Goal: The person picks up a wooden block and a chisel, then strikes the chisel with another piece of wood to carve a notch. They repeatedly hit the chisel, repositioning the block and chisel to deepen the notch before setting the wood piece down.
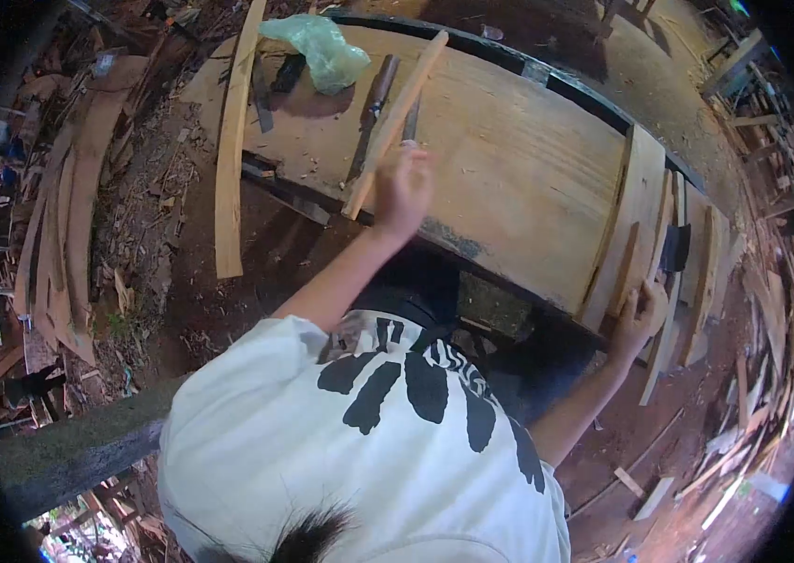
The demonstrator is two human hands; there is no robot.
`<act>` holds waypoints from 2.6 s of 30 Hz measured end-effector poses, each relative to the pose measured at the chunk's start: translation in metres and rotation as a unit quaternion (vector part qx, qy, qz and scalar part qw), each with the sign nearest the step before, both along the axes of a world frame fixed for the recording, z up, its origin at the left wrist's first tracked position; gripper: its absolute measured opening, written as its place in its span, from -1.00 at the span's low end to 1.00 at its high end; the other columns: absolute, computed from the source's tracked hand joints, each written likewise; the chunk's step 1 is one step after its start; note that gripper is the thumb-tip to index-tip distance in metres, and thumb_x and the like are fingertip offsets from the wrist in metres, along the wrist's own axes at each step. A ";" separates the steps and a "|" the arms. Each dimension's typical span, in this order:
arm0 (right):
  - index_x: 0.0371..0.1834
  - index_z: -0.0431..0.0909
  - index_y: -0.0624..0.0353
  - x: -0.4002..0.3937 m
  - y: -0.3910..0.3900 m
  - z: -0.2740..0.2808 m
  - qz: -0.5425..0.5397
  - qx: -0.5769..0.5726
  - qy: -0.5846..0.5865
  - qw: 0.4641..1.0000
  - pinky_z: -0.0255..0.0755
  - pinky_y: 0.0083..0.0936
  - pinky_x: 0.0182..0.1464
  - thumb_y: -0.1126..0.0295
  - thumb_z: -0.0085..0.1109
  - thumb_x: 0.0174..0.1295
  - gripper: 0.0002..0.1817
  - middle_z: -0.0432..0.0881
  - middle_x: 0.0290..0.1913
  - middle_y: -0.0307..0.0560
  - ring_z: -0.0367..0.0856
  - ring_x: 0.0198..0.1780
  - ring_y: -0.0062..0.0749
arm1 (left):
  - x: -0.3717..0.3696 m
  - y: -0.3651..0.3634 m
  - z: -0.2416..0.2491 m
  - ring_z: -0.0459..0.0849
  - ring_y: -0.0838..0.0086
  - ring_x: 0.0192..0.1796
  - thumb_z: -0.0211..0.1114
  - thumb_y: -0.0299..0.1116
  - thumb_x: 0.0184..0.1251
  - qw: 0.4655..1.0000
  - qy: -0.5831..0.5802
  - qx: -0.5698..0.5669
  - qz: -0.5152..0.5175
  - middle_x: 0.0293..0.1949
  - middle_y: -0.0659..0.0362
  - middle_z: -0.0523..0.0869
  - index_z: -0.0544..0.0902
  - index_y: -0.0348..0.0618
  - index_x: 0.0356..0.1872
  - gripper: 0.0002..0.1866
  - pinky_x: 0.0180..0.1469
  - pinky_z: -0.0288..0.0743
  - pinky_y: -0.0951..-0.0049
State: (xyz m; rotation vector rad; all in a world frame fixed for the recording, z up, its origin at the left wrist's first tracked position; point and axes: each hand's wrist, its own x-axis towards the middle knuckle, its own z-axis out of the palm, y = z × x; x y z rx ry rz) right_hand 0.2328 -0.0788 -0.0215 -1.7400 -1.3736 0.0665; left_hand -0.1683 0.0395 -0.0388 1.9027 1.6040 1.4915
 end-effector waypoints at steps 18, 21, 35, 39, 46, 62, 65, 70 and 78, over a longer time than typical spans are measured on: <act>0.08 0.53 0.22 -0.115 0.059 0.009 0.115 -0.099 -0.092 0.984 0.22 -0.17 0.34 0.38 0.15 0.22 -0.64 0.45 0.24 0.28 0.34 0.32 0.12 | -0.048 -0.006 -0.030 0.50 -0.10 0.11 0.12 -0.63 0.19 0.992 0.054 -0.114 -0.013 0.17 -0.15 0.40 0.51 -0.31 0.04 -0.65 0.19 0.38 0.06; 0.07 0.54 0.18 -0.158 0.064 -0.007 0.131 -0.126 -0.039 0.983 0.20 -0.19 0.36 0.37 0.13 0.23 -0.66 0.43 0.27 0.28 0.33 0.35 0.11 | -0.058 -0.030 -0.009 0.56 0.00 0.11 0.14 -0.63 0.19 0.985 0.163 -0.002 -0.059 0.10 -0.10 0.53 0.56 -0.26 -0.04 -0.71 0.17 0.46 0.15; 0.15 0.51 0.04 -0.158 -0.004 -0.052 0.163 -0.068 -0.119 0.977 0.11 -0.13 0.43 0.36 0.09 0.26 -0.63 0.42 0.33 0.02 0.31 0.39 -0.04 | -0.084 -0.122 -0.146 0.61 -0.05 0.09 -0.04 0.23 0.36 0.784 -0.012 -0.619 -0.035 -0.01 -0.28 0.62 0.59 -0.23 0.07 -0.33 0.13 0.44 0.11; 0.21 0.49 -0.11 -0.144 -0.085 -0.049 0.400 -0.308 -0.166 0.847 0.12 -0.07 0.42 0.24 0.17 0.21 -0.55 0.42 0.33 -0.04 0.37 0.34 -0.05 | 0.012 -0.137 -0.034 0.58 0.14 0.15 0.08 0.02 0.31 0.794 0.332 -0.481 -0.171 -0.03 -0.17 0.64 0.71 -0.11 -0.13 -0.56 0.31 0.25 -0.04; 0.34 0.37 0.01 0.069 -0.209 -0.179 0.013 -0.456 -0.324 0.829 0.11 -0.09 0.42 0.04 -0.04 0.34 -0.46 0.27 0.42 0.10 0.25 0.38 0.17 | 0.065 -0.140 -0.067 0.58 0.29 0.17 0.03 -0.02 0.29 0.608 0.456 -0.367 -0.536 0.14 0.16 0.62 0.66 0.10 0.06 -0.57 0.20 0.40 0.14; 0.20 0.55 -0.38 -0.074 -0.135 -0.117 -0.016 -0.504 -0.171 0.847 -0.38 0.11 0.51 -0.15 0.04 0.23 -0.52 0.06 0.55 -0.29 -0.15 0.58 -0.20 | -0.022 -0.124 -0.070 0.64 0.02 0.08 -0.09 0.15 0.39 0.743 0.199 -0.628 -0.118 -0.12 -0.28 0.68 0.72 -0.23 -0.14 -0.38 0.13 0.35 -0.27; 0.24 0.53 -0.22 0.002 -0.130 -0.196 -0.069 -0.448 -0.176 0.874 -0.18 -0.07 0.52 -0.11 -0.02 0.29 -0.49 0.13 0.52 -0.26 -0.07 0.55 -0.11 | -0.005 -0.161 -0.066 0.37 0.23 0.37 0.03 0.01 0.36 0.787 0.371 -0.358 -0.340 0.22 0.07 0.55 0.66 0.19 0.06 -0.61 0.16 0.13 -0.54; 0.24 0.52 -0.03 0.022 -0.123 -0.219 -0.118 -0.459 -0.146 0.868 -0.02 -0.14 0.48 -0.01 -0.03 0.34 -0.51 0.22 0.48 -0.08 -0.02 0.54 -0.04 | -0.051 -0.136 -0.042 0.29 0.19 0.42 -0.03 -0.03 0.44 0.835 0.293 -0.292 -0.362 0.31 0.23 0.49 0.56 0.33 0.19 -0.62 0.25 0.13 -0.40; 0.12 0.60 0.09 0.039 -0.189 -0.237 -0.176 -0.422 0.038 0.889 0.14 -0.21 0.38 0.09 0.10 0.29 -0.57 0.38 0.36 0.11 0.31 0.38 -0.16 | -0.187 -0.098 0.026 0.65 0.10 0.03 0.01 -0.03 0.42 0.757 0.149 -0.622 -0.133 -0.06 -0.05 0.70 0.71 -0.09 -0.09 -0.58 0.25 0.35 0.01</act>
